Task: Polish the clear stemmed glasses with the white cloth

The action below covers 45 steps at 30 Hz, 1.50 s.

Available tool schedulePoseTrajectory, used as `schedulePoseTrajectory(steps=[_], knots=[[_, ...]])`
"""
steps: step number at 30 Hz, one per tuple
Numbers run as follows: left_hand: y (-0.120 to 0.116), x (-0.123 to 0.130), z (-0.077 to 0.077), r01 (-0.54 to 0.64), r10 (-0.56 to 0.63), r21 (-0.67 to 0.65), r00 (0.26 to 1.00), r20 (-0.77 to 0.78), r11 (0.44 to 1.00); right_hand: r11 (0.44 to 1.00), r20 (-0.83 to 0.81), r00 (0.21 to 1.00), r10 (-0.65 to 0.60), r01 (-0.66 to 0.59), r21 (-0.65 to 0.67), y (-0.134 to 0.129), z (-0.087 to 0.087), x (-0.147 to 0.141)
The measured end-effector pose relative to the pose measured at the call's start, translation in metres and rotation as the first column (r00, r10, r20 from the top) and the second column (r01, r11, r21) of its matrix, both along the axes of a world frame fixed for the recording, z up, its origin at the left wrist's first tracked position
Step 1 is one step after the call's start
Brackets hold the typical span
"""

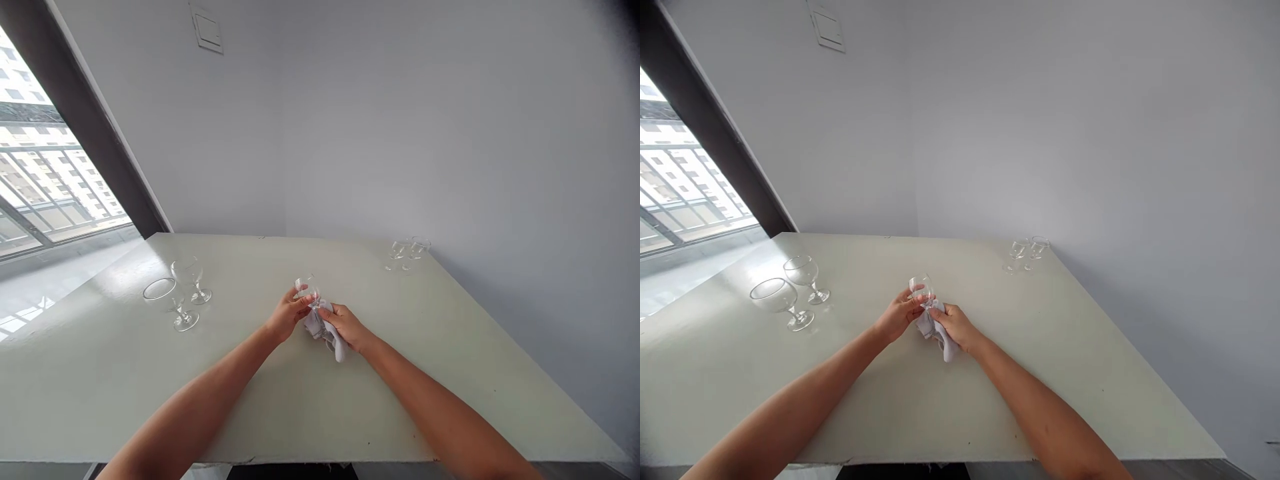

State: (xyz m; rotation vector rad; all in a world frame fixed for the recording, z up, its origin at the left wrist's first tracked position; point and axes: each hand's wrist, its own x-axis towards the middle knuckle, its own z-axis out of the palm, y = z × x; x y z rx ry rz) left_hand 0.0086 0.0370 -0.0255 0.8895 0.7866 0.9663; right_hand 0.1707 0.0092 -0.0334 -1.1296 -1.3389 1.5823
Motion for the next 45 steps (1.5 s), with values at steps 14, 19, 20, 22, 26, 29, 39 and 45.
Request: schedulePoseTrajectory(steps=[14,19,20,22,26,29,39,45], knots=[[0.003,-0.015,0.009,-0.141,0.146,-0.082,0.987,0.06,0.987,0.351,0.676,0.644,-0.358,-0.579,0.736,-0.02,0.001,-0.006],[0.004,-0.013,0.013,-0.038,0.078,-0.166,0.968,0.24,0.985,0.596,0.405,0.894,-0.191,-0.222,0.771,-0.01,0.01,0.005],[0.003,-0.012,0.013,-0.039,0.088,-0.179,0.957,0.276,0.983,0.685,0.291,0.939,-0.183,-0.09,0.723,-0.009,0.011,0.005],[0.002,-0.008,0.015,-0.073,0.124,-0.159,0.933,0.339,0.985,0.844,0.039,0.979,-0.201,0.153,0.514,-0.008,0.01,-0.001],[-0.006,0.0,0.019,-0.222,0.198,0.026,0.911,0.363,0.975,0.979,-0.345,0.917,-0.2,0.204,-0.023,-0.012,0.001,-0.02],[-0.01,0.002,0.023,-0.314,0.254,0.197,0.925,0.282,0.929,0.979,-0.416,0.893,-0.17,0.105,-0.174,-0.019,-0.002,-0.031],[-0.005,-0.013,0.028,-0.381,0.414,0.508,0.909,0.053,0.773,0.714,0.567,0.68,-0.465,-0.091,0.695,-0.014,0.026,-0.003],[-0.018,0.001,0.025,-0.208,0.413,0.673,0.897,-0.159,0.71,0.693,0.554,0.751,-0.361,-0.182,0.698,0.012,0.037,-0.017]])
